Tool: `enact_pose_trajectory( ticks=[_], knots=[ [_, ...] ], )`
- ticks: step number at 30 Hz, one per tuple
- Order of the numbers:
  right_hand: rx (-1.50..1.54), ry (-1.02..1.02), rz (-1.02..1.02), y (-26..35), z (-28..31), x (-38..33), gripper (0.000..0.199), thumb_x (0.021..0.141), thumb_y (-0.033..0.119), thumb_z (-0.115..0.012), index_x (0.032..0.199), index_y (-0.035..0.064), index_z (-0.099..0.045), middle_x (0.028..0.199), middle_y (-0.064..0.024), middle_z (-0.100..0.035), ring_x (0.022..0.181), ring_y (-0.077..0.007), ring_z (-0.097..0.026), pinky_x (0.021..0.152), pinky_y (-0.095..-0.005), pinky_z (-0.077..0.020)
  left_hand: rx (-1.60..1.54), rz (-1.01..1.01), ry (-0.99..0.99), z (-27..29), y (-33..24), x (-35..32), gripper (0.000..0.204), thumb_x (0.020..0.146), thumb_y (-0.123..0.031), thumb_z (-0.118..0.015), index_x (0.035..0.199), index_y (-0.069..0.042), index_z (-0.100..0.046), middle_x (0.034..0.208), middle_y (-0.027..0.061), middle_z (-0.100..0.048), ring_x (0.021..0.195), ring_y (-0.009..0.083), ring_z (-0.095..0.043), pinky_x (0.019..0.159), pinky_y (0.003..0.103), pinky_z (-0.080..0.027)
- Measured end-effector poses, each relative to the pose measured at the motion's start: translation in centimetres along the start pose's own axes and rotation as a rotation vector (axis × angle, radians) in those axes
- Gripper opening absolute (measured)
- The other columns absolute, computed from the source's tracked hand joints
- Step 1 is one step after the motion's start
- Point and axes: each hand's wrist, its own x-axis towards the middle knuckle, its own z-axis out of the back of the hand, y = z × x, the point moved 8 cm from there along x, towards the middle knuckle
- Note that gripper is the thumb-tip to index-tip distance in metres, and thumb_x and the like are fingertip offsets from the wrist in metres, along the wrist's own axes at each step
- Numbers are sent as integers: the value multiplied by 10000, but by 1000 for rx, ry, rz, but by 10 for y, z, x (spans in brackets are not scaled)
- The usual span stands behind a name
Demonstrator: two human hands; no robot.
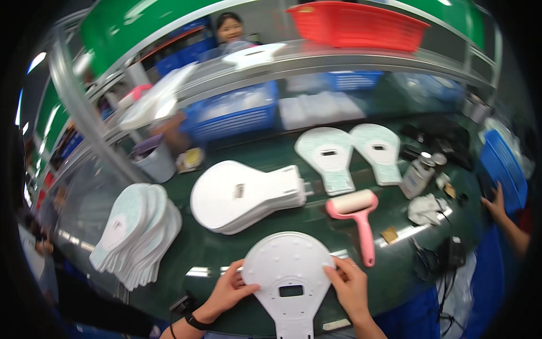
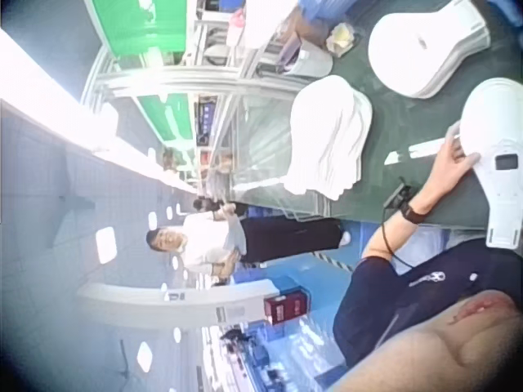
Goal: Assembling and inspecting white plastic shell components and electronic wiring for a device.
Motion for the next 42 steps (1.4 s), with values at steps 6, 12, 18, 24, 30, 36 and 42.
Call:
enact_pose_trajectory(
  ticks=[6, 12, 18, 24, 30, 36, 42],
  knots=[
    [370, 39, -98, -4, -15, 0, 244, 813, 72, -582, 1034, -33, -579, 890, -37, -554, 839, -102, -511, 775, -208, -384, -42, -138, -6, 6, -5, -7, 559, 819, -7, -578, 1291, -55, -284, 1111, 139, -520, 989, 174, -539, 841, 284, -457],
    [878, 266, -244, 15, -43, 7, 453, 879, 78, -465, 1298, 7, -309, 1208, -98, -461, 1049, -158, -503, 876, -298, -429, -48, -274, -129, 9, -66, -6, 539, 794, 40, -581, 1258, -4, -310, 1071, 146, -550, 959, 185, -562, 829, 297, -464],
    [916, 368, 4, 93, -39, 15, 457, 885, 78, -461, 1296, 14, -271, 1202, -136, -468, 1020, -263, -552, 858, -348, -459, -87, -506, -156, -1, -149, -8, 572, 784, 23, -595, 1273, 8, -299, 1030, 169, -577, 947, 204, -578, 806, 301, -473],
    [852, 364, 153, 139, -46, 14, 474, 828, 27, -465, 1267, 34, -286, 1164, -202, -456, 980, -348, -544, 728, -503, -514, -220, -591, -195, 19, -175, -21, 484, 850, -54, -527, 1270, 22, -300, 1004, 164, -589, 921, 191, -586, 794, 301, -481],
    [915, 325, 275, 127, -52, 6, 496, 821, 118, -482, 1281, 77, -301, 1225, -154, -414, 1011, -343, -500, 636, -480, -512, -210, -612, -133, 28, -177, -53, 385, 911, -124, -437, 1257, 19, -345, 1071, 149, -550, 948, 186, -567, 808, 314, -478],
    [1429, 227, 54, 102, -57, 8, 552, 879, 513, -348, 1320, 182, -313, 1301, -95, -372, 1026, -326, -487, 594, -497, -495, -172, -552, -45, 25, -171, -50, 391, 914, -125, -435, 1269, 18, -353, 1087, 144, -544, 964, 175, -553, 819, 311, -466],
    [1417, 290, 26, 95, -59, 5, 574, 879, 515, -345, 1348, 194, -265, 1315, -110, -357, 801, -357, -583, 670, -552, -474, -160, -542, -18, 28, -174, -45, 369, 920, -134, -423, 1258, 11, -391, 1093, 117, -541, 947, 153, -552, 797, 292, -475]
  ],
)
